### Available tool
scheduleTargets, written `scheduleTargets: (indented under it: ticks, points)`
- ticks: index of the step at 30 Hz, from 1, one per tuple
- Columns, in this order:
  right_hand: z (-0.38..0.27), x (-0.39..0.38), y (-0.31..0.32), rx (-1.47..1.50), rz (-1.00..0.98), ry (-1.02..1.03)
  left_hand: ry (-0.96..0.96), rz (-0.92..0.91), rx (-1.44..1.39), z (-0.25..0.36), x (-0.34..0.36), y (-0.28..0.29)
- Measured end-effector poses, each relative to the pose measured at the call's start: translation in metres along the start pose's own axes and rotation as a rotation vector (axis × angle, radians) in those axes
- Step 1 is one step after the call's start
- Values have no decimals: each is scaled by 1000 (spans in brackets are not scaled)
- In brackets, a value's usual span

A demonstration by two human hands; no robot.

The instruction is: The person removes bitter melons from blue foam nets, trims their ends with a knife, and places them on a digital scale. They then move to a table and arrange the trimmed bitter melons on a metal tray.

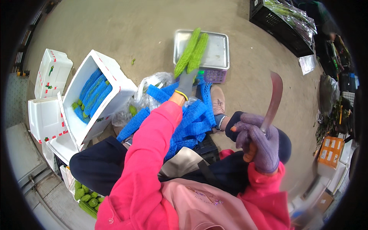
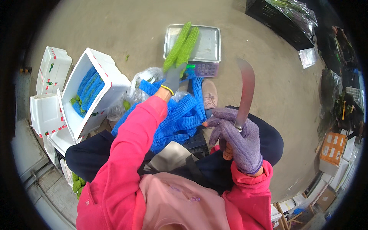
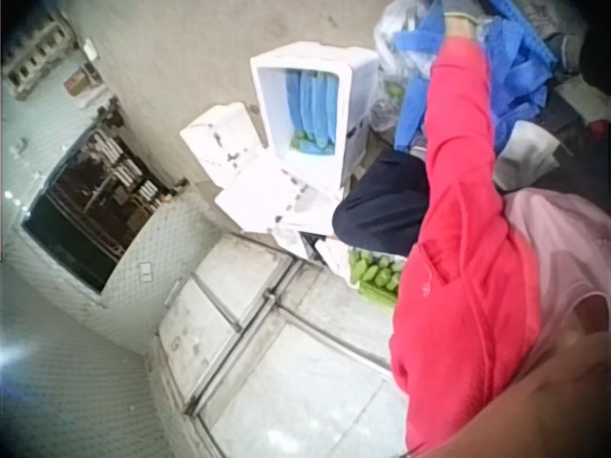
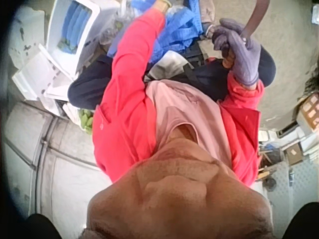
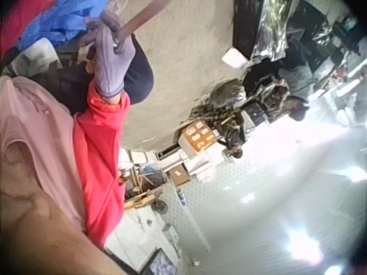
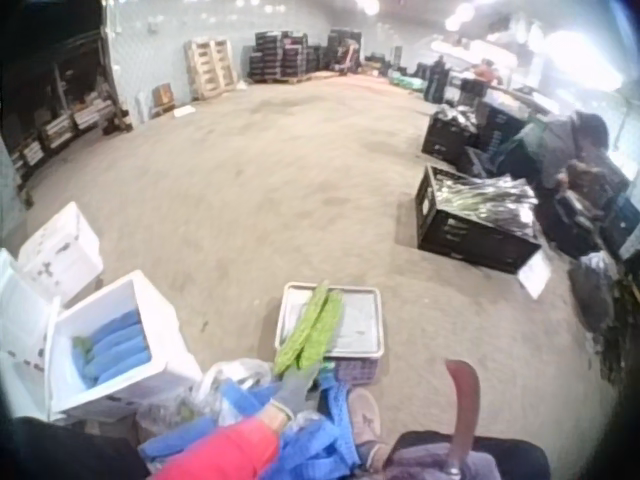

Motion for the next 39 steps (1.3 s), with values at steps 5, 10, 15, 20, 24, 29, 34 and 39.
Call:
scheduleTargets:
  ticks: [5,10,15,20,24,29,34,39]
  points:
    - [1,-1,-7,-50,-12,-5,130,-39,-121,-7,-18,6]
    - [4,-1,-12,51,-45,30,219,-131,-199,-15,-46,16]
    - [2,-1,-19,-2,-103,-1,281,-150,-221,-7,-71,29]
    - [-2,2,-25,-28,-120,40,230,-100,-221,-6,-69,61]
    - [0,1,-26,7,-127,-12,24,-255,-35,6,-41,84]
    - [6,3,-23,68,-120,58,48,-76,-207,26,-37,92]
    - [11,0,-14,117,-154,66,59,-42,-79,44,-39,98]
    - [10,-5,-9,138,-172,51,183,60,-182,46,-32,104]
Point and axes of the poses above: each hand's wrist, its own x-axis towards the middle knuckle, its own y-axis out of the back of the hand, z = x × y, the point moved 3 cm from there along x, towards the middle knuckle, and after that the axes turned 14 degrees about -x, right-handed, at the moved point
